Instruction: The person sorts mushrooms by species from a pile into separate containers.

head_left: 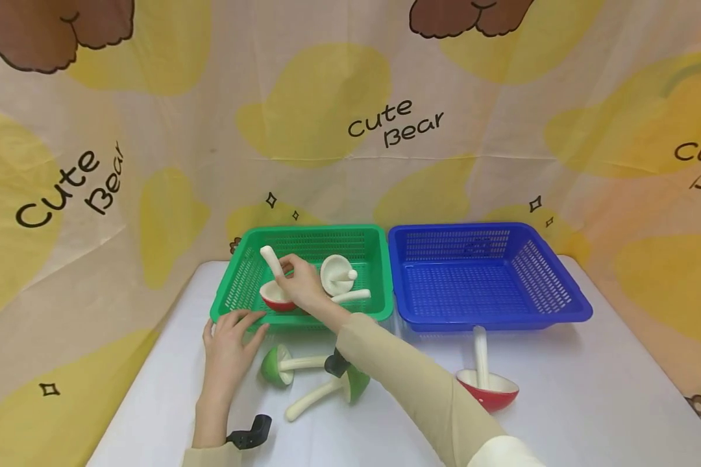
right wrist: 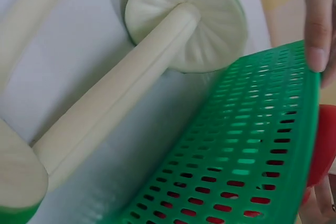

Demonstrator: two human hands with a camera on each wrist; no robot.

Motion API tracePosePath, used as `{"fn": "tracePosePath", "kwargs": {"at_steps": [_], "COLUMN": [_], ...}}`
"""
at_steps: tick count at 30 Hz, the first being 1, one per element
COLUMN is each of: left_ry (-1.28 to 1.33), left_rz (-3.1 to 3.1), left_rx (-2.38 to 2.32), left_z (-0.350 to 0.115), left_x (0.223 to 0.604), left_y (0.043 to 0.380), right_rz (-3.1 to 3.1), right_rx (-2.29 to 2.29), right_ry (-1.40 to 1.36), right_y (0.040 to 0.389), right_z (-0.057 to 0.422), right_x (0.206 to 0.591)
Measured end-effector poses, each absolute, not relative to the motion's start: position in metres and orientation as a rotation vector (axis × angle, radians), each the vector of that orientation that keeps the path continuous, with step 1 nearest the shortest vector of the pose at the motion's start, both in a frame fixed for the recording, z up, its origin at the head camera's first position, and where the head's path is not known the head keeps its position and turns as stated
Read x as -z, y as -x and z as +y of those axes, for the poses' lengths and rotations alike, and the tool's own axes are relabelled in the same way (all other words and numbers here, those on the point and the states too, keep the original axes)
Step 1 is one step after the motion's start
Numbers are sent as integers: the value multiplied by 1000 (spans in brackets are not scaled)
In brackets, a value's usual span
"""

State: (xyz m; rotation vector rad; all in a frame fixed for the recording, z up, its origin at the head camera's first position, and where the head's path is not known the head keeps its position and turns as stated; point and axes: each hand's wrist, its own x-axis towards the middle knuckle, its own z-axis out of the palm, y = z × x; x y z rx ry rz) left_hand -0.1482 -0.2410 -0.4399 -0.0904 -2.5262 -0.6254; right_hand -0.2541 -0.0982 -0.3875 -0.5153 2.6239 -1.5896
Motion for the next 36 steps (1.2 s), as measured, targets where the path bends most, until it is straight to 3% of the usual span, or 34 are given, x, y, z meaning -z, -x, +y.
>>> {"fn": "tracePosePath", "kwargs": {"at_steps": [17,36], "left_ry": [99,99], "left_rz": [-2515,-2520], "left_rx": [631,615], "left_z": [-240,-240], "left_x": [438,435], "left_y": [147,143], "right_rz": [2883,2773], "right_rx": [1000,1330], "right_ry": [569,654], "right_y": [258,235], "right_z": [-124,-53], "right_x": [394,369]}}
